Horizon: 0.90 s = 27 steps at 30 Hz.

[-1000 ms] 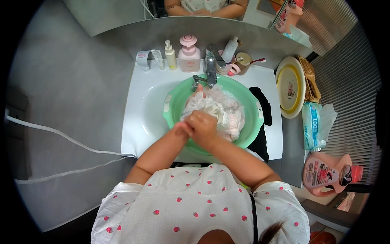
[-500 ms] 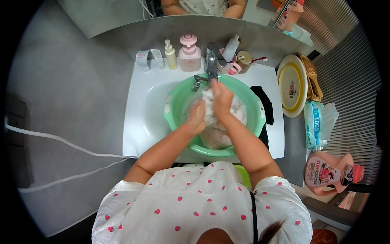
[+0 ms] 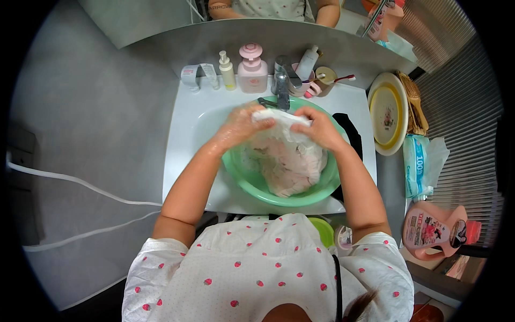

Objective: The person is washing white and pink clothes in a green basin filled with soapy water, scrubbing and lifting the items by hand.

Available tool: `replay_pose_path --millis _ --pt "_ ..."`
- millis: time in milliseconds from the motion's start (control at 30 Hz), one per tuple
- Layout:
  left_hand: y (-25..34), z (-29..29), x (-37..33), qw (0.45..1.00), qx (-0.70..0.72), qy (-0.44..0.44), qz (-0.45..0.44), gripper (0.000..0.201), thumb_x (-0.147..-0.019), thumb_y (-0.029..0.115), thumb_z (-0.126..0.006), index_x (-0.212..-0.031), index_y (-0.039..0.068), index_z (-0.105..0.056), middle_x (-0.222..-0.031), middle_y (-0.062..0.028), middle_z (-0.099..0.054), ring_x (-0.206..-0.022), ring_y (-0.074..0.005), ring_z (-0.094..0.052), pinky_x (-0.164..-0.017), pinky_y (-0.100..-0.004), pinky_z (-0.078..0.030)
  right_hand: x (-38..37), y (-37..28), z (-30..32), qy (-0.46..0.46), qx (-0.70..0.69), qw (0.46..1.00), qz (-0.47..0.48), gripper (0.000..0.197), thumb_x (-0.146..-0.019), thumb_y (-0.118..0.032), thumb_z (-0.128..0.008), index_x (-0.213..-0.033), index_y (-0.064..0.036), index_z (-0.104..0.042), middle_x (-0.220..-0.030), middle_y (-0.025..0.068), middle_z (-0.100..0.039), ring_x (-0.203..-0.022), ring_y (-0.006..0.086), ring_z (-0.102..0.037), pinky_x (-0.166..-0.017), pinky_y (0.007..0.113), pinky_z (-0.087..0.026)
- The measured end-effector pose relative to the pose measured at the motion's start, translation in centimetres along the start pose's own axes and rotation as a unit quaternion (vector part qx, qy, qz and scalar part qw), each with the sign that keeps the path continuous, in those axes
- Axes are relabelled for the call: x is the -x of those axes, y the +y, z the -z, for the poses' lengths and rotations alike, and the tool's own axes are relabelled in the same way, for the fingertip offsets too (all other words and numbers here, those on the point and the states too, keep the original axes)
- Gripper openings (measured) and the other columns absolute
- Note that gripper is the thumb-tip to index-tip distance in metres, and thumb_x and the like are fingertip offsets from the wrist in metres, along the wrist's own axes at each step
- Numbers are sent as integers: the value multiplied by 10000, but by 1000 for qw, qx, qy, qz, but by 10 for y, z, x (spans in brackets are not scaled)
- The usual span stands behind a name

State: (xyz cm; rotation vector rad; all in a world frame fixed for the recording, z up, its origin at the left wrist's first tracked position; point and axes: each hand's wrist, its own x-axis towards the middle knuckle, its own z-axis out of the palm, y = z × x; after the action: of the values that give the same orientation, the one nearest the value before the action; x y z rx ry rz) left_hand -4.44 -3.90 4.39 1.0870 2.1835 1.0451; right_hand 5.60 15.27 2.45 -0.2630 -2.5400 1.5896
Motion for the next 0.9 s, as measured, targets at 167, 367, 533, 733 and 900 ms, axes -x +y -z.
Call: replay_pose_path --millis 167,367,533,733,900 --pt "7 8 6 964 255 58 -53 307 -756 237 -554 -957 14 -491 -962 -40 -527 -885 -145 -498 -775 -275 -392 16 45 15 -130 310 939 70 282 -647 -187 -644 -858 -23 -553 -829 45 -528 -780 151 -488 -696 283 -381" --pt "1 -3 4 793 601 101 -12 263 -809 234 -479 -956 17 -465 -905 -66 -534 -838 -151 -518 -740 -291 -425 23 12 24 52 -431 900 -33 417 -702 -128 -558 -1071 28 -441 -1019 75 -511 -909 166 -494 -827 286 -373" --pt "-22 -63 -12 731 677 81 -32 243 -818 295 -447 -933 83 -476 -841 -21 -529 -754 -150 -520 -674 -266 -435 44 -32 -80 160 -59 963 208 182 -676 -112 -539 -847 -48 -542 -777 80 -545 -680 180 -521 -594 282 -406" --pt "23 -96 -9 675 686 199 182 264 -744 266 -557 -911 65 -518 -748 -31 -534 -644 -140 -534 -558 -268 -445 -3 3 -70 305 -14 952 -6 124 -619 -83 -555 -738 -55 -532 -654 157 -536 -625 314 -531 -544 354 -402" --pt "-7 -79 -24 689 697 115 161 300 -758 279 -522 -948 49 -494 -817 -44 -533 -702 -148 -532 -592 -288 -450 7 2 -92 347 -13 937 20 138 -618 -94 -568 -747 -61 -533 -663 134 -549 -615 310 -539 -531 356 -406"
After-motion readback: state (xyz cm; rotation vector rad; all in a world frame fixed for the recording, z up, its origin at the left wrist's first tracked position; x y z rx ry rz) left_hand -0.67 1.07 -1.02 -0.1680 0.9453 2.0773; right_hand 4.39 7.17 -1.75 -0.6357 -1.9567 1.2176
